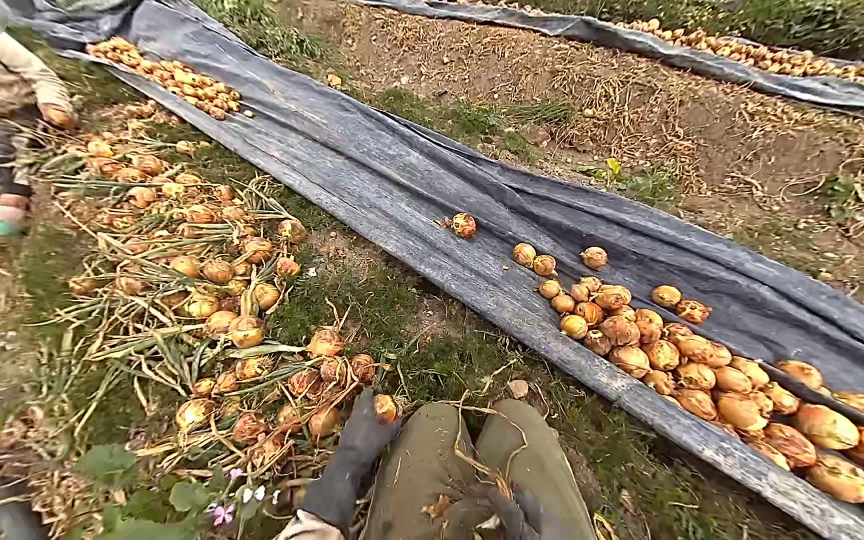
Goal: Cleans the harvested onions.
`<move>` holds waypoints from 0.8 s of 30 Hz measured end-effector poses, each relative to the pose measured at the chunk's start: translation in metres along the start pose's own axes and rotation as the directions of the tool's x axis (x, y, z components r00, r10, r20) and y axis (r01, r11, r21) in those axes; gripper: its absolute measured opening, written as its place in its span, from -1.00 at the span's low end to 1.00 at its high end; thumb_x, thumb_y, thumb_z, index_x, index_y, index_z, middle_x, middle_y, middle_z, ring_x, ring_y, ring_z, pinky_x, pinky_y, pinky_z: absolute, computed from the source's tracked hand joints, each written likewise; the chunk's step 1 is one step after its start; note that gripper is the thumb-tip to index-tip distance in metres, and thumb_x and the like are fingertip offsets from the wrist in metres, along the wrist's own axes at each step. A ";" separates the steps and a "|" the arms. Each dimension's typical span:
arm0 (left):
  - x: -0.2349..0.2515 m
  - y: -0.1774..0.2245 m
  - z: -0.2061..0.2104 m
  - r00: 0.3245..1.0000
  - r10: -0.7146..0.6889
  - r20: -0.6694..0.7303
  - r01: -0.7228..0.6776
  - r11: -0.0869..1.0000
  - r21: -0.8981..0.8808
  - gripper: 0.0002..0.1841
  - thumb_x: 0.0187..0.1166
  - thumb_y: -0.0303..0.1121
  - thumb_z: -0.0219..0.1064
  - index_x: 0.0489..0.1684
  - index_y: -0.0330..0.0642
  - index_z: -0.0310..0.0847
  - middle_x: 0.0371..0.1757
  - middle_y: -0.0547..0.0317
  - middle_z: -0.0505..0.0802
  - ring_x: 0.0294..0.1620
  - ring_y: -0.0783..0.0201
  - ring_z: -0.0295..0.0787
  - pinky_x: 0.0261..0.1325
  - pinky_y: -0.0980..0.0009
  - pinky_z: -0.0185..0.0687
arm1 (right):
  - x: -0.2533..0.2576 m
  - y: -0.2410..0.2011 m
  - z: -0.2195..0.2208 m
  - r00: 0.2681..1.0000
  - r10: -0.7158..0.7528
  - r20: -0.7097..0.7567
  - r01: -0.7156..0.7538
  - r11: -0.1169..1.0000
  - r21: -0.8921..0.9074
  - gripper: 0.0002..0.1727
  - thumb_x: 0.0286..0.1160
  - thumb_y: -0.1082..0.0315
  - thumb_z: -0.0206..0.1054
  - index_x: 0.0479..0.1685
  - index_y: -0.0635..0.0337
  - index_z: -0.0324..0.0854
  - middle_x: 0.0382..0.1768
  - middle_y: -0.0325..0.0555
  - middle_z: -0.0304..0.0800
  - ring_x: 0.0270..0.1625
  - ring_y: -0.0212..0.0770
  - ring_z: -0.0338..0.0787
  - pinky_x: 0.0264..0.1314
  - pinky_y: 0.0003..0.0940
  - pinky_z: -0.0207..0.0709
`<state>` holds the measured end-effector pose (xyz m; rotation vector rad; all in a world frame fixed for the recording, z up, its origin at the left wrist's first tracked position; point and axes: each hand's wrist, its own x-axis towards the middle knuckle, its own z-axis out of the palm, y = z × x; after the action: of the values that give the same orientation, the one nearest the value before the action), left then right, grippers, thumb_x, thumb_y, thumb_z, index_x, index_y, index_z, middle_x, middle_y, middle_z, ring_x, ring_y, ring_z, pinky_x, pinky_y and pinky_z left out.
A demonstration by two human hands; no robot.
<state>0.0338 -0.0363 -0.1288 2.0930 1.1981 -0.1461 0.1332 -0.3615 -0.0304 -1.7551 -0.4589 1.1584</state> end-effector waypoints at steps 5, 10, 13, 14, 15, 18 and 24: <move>-0.115 0.044 -0.060 0.960 0.248 -0.128 -0.278 0.900 -0.335 0.03 -0.05 0.07 0.81 0.60 0.06 0.38 0.39 0.23 0.74 0.32 0.37 0.74 0.38 0.24 0.77 | 0.031 -0.038 0.003 0.969 -0.245 -0.001 0.234 0.927 -0.293 -0.37 0.74 -0.27 0.03 0.55 -0.08 0.54 -0.03 -0.09 0.84 -0.15 -0.18 0.83 0.00 -0.03 0.74; -0.183 0.085 -0.082 0.821 0.554 -0.138 -0.567 0.760 -0.317 -0.07 0.00 0.00 0.85 0.52 0.07 0.50 0.39 0.33 0.76 0.38 0.41 0.72 0.46 0.30 0.76 | 0.022 -0.061 0.051 0.932 -0.363 -0.026 0.362 0.918 0.160 -0.27 0.61 -0.26 0.19 0.50 0.14 0.45 -0.18 -0.15 0.81 -0.41 -0.28 0.78 -0.39 -0.25 0.76; -0.203 0.091 -0.088 0.783 0.619 -0.056 -0.620 0.769 -0.156 -0.10 0.19 -0.11 0.76 0.69 0.31 0.43 0.58 0.30 0.64 0.55 0.35 0.60 0.59 0.25 0.63 | 0.012 -0.063 0.066 0.894 -0.427 -0.137 0.449 0.854 0.264 -0.35 0.76 -0.25 -0.01 0.23 0.18 0.58 -0.36 -0.19 0.79 -0.52 -0.28 0.75 -0.50 -0.27 0.75; -0.216 0.098 -0.095 0.835 0.551 0.010 -0.545 0.828 -0.131 -0.11 0.23 -0.09 0.74 0.71 0.34 0.41 0.55 0.32 0.67 0.51 0.38 0.62 0.58 0.26 0.62 | 0.008 -0.062 0.064 0.887 -0.442 -0.132 0.461 0.857 0.228 -0.39 0.80 -0.19 -0.02 0.25 0.18 0.61 -0.35 -0.17 0.79 -0.51 -0.28 0.74 -0.47 -0.26 0.74; -0.231 0.106 -0.101 0.889 0.450 0.084 -0.435 0.887 -0.155 -0.11 0.23 -0.09 0.73 0.71 0.25 0.42 0.49 0.30 0.73 0.45 0.37 0.69 0.55 0.22 0.61 | 0.004 -0.060 0.062 0.876 -0.468 -0.118 0.481 0.867 0.130 -0.42 0.82 -0.14 -0.02 0.29 0.16 0.63 -0.29 -0.20 0.81 -0.44 -0.32 0.77 -0.37 -0.31 0.77; -0.241 0.083 -0.084 0.917 0.252 0.308 -0.163 0.944 -0.286 -0.04 0.18 0.06 0.74 0.71 0.11 0.35 0.31 0.18 0.83 0.21 0.32 0.85 0.30 0.20 0.81 | 0.001 -0.041 0.054 0.734 -0.673 -0.091 0.599 0.705 -0.381 -0.41 0.83 -0.11 -0.05 0.38 0.10 0.69 -0.07 -0.11 0.92 -0.03 -0.26 0.89 0.08 -0.15 0.77; -0.252 0.075 -0.062 0.800 0.186 0.570 0.278 0.727 -0.628 -0.59 0.65 0.05 0.37 0.21 -0.05 0.59 -0.37 0.18 0.83 -0.69 0.49 0.49 -0.63 0.59 0.38 | 0.010 -0.022 0.032 0.388 -0.920 0.057 0.638 0.223 -0.737 -0.28 0.79 -0.22 -0.21 0.41 0.03 0.72 -0.42 -0.10 0.85 -0.45 -0.12 0.81 -0.47 -0.11 0.67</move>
<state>-0.0639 -0.1998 0.0621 1.1945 0.7326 -0.3121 0.1146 -0.3282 -0.0201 -1.7983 -1.4801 -0.2457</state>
